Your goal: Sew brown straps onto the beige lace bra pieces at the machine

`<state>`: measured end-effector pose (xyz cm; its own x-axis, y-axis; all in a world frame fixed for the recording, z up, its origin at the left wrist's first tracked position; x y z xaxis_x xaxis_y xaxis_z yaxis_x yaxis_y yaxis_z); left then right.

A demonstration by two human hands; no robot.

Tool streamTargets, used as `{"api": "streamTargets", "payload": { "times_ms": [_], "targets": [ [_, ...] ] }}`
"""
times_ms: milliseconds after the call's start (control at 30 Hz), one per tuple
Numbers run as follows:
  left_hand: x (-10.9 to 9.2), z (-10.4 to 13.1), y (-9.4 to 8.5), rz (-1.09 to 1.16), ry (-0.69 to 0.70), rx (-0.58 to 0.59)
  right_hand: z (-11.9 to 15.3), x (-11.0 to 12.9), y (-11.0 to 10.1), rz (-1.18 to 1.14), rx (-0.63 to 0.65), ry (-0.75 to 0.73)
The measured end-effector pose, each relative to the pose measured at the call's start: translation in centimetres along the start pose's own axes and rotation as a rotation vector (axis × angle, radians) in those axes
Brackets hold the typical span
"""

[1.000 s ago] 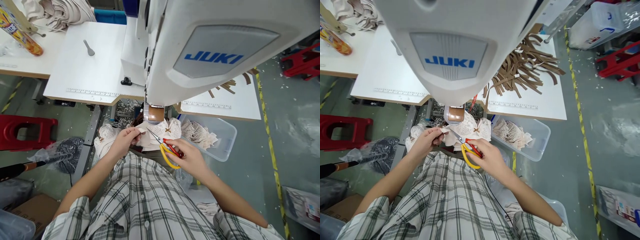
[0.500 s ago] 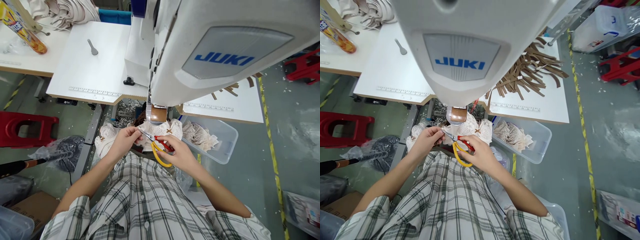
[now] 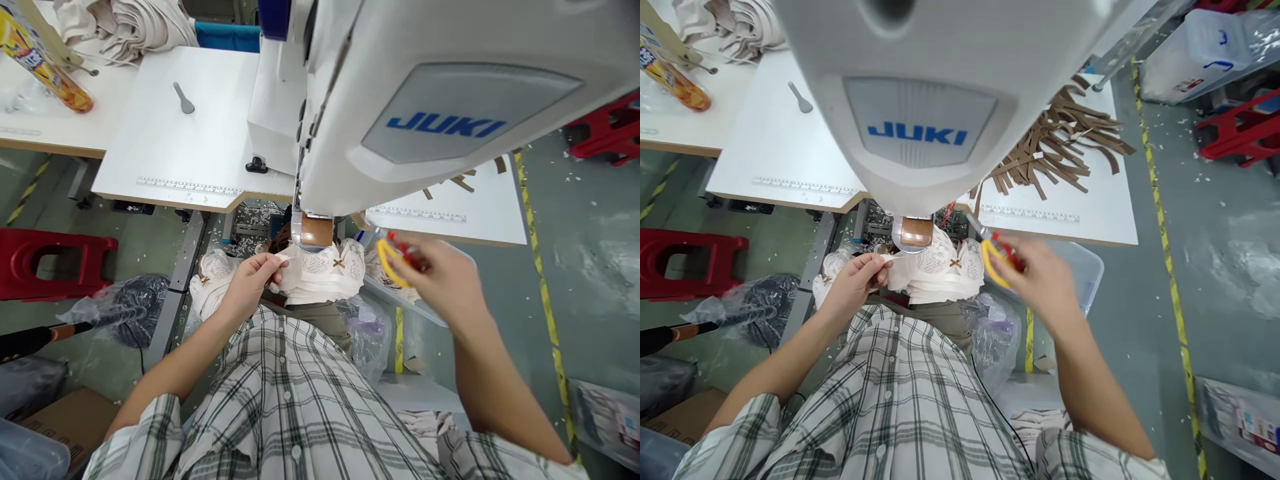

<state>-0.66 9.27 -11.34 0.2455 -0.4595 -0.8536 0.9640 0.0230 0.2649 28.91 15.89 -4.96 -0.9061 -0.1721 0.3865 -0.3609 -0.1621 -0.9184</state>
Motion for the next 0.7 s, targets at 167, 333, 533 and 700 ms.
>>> {"api": "streamTargets", "payload": {
  "times_ms": [167, 333, 533, 700],
  "targets": [
    [-1.5, 0.2, 2.3, -0.210, -0.075, 0.205, -2.8, 2.7, -3.9, 0.203, -0.297, -0.147],
    [-1.1, 1.3, 5.2, -0.554, -0.258, 0.505, 1.6, 14.0, 5.6, -0.029, 0.127, -0.728],
    [-4.5, 1.5, 1.6, -0.916, 0.345, -0.031, -0.9, 9.4, 7.5, -0.396, 0.110, -0.305],
    [3.8, 1.4, 4.8, -0.383, 0.210, 0.193, -1.0, 5.3, 10.5, -1.502, 0.227, 0.292]
  ]
}}
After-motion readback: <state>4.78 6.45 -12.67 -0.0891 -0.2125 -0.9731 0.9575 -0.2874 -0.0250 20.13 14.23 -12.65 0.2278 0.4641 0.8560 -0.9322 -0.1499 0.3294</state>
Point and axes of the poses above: each hand's wrist, its own z-axis away from the middle knuckle, its own y-axis out of the palm, x = y × z, the point moved 10 cm from there along -z, towards the middle knuckle, and after that the axes turned 4 degrees about x, right-handed, at the moved point
